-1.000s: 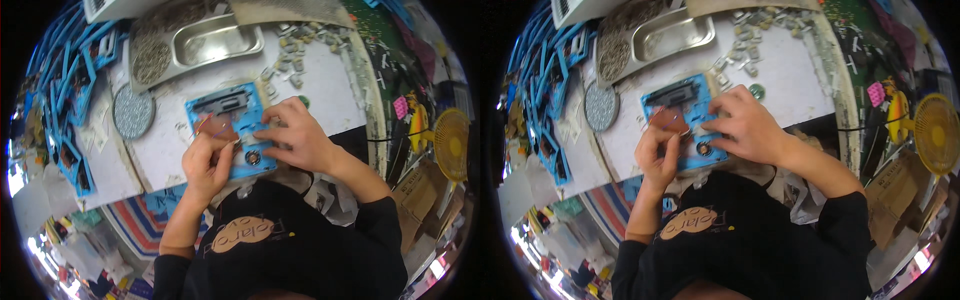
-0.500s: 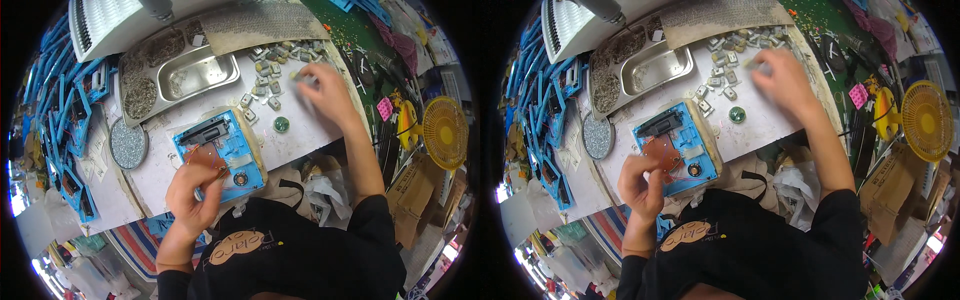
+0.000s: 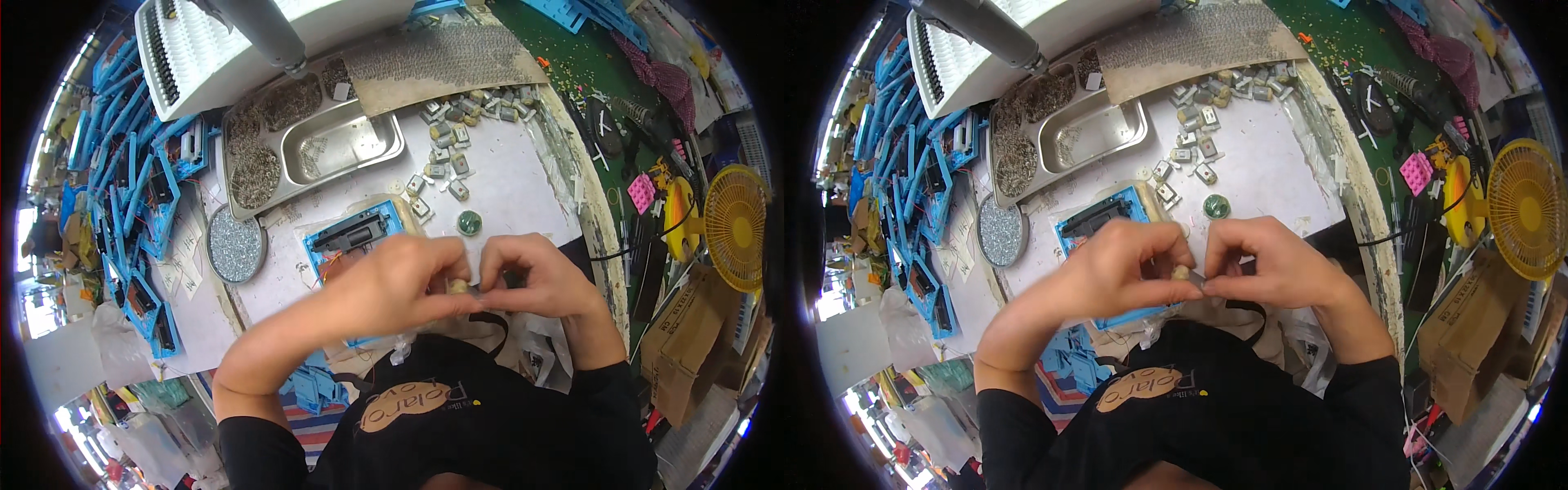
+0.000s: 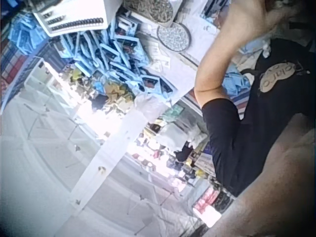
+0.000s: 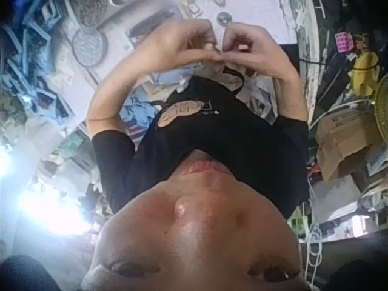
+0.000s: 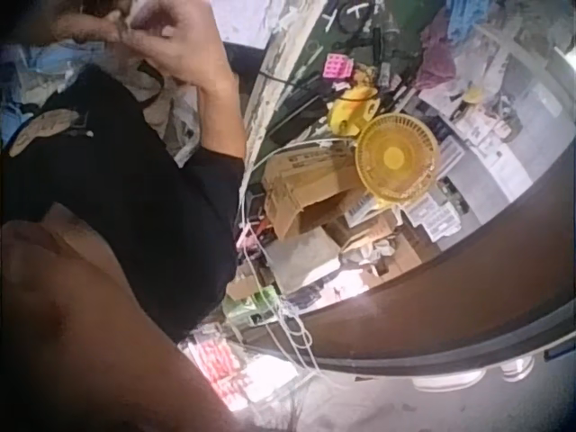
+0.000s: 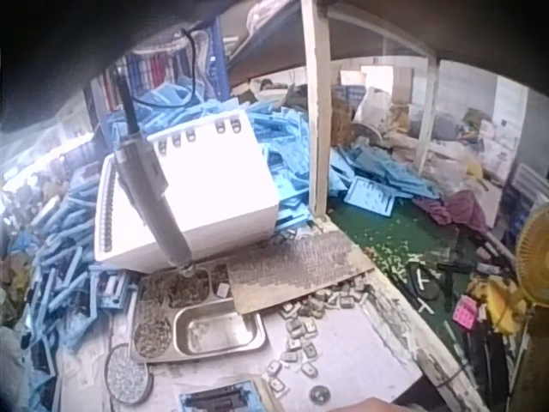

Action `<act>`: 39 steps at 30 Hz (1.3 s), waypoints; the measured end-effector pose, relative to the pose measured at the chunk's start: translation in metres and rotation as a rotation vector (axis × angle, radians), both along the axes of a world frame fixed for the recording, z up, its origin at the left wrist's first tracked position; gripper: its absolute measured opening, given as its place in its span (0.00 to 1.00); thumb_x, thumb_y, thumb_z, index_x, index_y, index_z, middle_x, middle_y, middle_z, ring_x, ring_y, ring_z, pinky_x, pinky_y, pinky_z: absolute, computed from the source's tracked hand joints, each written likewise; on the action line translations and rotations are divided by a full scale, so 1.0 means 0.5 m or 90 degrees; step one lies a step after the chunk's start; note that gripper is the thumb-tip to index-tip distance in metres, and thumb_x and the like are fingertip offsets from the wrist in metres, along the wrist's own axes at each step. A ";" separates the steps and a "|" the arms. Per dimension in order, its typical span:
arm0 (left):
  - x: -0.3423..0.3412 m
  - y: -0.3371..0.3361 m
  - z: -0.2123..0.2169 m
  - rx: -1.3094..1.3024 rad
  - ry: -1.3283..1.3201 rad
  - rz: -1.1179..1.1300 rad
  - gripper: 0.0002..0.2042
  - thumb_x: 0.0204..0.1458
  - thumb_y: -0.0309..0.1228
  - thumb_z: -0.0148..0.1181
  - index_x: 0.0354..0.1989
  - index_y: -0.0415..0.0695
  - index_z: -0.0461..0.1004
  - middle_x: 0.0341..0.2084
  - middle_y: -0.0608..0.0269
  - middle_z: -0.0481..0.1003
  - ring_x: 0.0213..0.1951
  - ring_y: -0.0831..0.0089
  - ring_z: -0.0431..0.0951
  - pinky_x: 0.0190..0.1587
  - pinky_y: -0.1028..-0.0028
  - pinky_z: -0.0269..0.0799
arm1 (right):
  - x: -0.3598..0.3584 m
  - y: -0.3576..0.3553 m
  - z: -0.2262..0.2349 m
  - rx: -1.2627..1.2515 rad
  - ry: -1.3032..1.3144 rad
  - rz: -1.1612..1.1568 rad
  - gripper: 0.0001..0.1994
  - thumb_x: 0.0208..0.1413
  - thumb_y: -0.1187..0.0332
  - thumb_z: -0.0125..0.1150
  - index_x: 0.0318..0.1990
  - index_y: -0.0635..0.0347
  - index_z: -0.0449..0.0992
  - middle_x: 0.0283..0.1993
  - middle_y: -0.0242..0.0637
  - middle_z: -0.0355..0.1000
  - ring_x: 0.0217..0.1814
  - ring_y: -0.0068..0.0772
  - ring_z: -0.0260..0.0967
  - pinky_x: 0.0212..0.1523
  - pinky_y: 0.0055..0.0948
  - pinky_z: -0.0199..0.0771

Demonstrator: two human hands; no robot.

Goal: Assembling electronic components by soldering internal wires and using a power screwdriver to secure the plastic shell.

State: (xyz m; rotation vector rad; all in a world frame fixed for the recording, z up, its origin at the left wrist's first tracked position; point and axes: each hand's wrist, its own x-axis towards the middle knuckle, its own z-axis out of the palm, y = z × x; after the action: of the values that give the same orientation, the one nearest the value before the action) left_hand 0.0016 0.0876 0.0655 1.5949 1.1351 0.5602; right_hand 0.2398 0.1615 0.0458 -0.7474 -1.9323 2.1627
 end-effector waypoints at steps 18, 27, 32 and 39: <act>0.012 0.405 -0.148 0.399 0.531 0.305 0.09 0.55 0.34 0.60 0.36 0.43 0.83 0.36 0.48 0.83 0.42 0.48 0.83 0.45 0.54 0.79 | 0.072 0.009 -0.092 -0.132 0.231 -0.325 0.23 0.57 0.80 0.66 0.61 0.66 0.71 0.36 0.24 0.69 0.36 0.12 0.64 0.37 0.14 0.63; 0.016 0.320 -0.074 0.651 0.317 0.338 0.07 0.60 0.32 0.60 0.36 0.42 0.75 0.28 0.47 0.79 0.33 0.46 0.80 0.37 0.54 0.75 | 0.020 0.047 -0.111 0.296 -0.081 -0.186 0.18 0.56 0.77 0.62 0.54 0.60 0.76 0.25 0.29 0.68 0.25 0.21 0.65 0.29 0.24 0.64; 0.003 0.085 0.002 0.364 -0.027 0.319 0.08 0.59 0.22 0.65 0.44 0.32 0.79 0.34 0.64 0.82 0.34 0.79 0.81 0.38 0.80 0.76 | -0.009 0.063 -0.112 0.423 -0.178 -0.072 0.17 0.52 0.75 0.61 0.51 0.59 0.76 0.26 0.40 0.71 0.26 0.38 0.70 0.32 0.36 0.69; 0.010 -0.149 -0.056 0.171 -0.166 0.373 0.08 0.53 0.15 0.64 0.40 0.36 0.81 0.36 0.60 0.80 0.38 0.77 0.81 0.37 0.77 0.79 | -0.035 0.068 -0.134 0.652 -0.136 -0.040 0.18 0.50 0.75 0.59 0.51 0.56 0.76 0.27 0.43 0.71 0.27 0.40 0.71 0.32 0.37 0.69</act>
State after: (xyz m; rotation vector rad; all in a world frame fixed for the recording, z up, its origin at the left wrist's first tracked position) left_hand 0.0065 0.0132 0.0373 1.3412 1.3653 1.3125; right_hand 0.2224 0.1954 -0.0213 -0.7853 -2.6257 0.8116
